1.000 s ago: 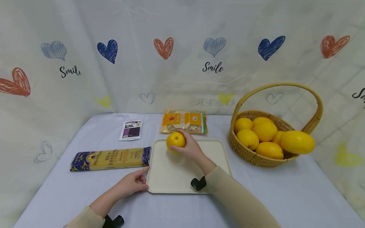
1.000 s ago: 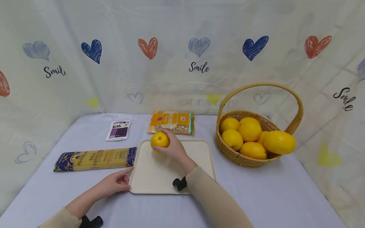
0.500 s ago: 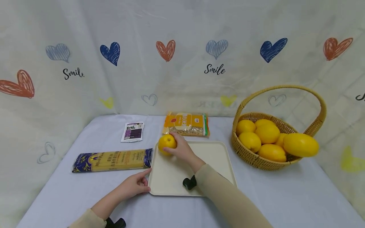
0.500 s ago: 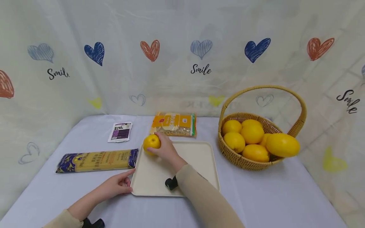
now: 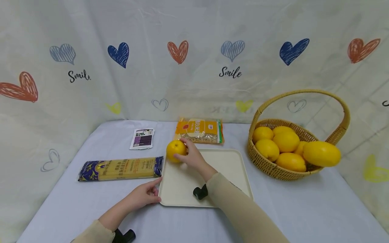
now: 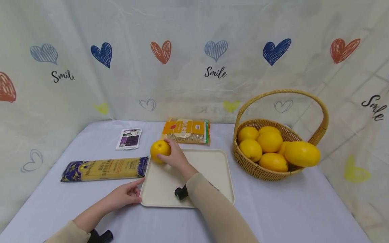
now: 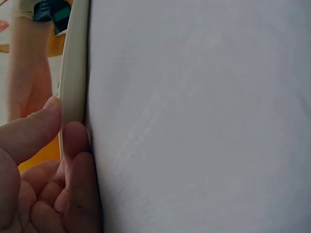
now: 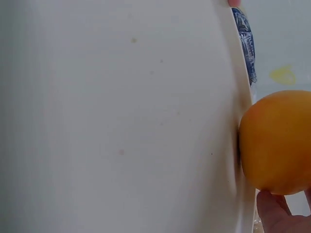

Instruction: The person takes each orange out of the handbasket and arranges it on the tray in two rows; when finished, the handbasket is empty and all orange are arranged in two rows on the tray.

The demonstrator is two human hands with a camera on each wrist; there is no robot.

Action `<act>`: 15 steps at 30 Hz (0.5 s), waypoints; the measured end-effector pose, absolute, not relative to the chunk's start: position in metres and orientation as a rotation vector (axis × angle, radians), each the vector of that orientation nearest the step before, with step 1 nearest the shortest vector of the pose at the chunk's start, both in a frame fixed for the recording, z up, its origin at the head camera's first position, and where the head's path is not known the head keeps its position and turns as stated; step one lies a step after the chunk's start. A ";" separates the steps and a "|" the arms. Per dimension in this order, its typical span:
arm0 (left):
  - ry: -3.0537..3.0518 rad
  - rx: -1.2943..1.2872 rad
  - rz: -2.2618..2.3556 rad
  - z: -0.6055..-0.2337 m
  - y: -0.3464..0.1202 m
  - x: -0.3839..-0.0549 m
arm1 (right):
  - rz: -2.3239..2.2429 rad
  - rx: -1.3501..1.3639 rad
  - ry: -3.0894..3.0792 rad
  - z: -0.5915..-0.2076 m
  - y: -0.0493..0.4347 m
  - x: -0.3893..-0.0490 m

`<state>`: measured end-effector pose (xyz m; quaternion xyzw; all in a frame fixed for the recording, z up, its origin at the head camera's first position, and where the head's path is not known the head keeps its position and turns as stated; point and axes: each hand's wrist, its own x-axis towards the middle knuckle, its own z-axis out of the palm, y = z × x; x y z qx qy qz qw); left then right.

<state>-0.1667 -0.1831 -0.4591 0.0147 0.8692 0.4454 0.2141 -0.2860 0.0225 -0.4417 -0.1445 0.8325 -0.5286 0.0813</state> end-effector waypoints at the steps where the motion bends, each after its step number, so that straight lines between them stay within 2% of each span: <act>1: 2.411 0.044 1.238 -0.459 -0.183 -0.167 | -1.591 -0.426 2.467 -0.442 0.023 -0.287; 11: 2.404 0.077 1.246 -0.460 -0.185 -0.168 | -1.642 -0.571 2.376 -0.449 0.018 -0.292; 15: 2.402 0.076 1.248 -0.459 -0.185 -0.167 | -1.604 -0.553 2.361 -0.448 0.015 -0.293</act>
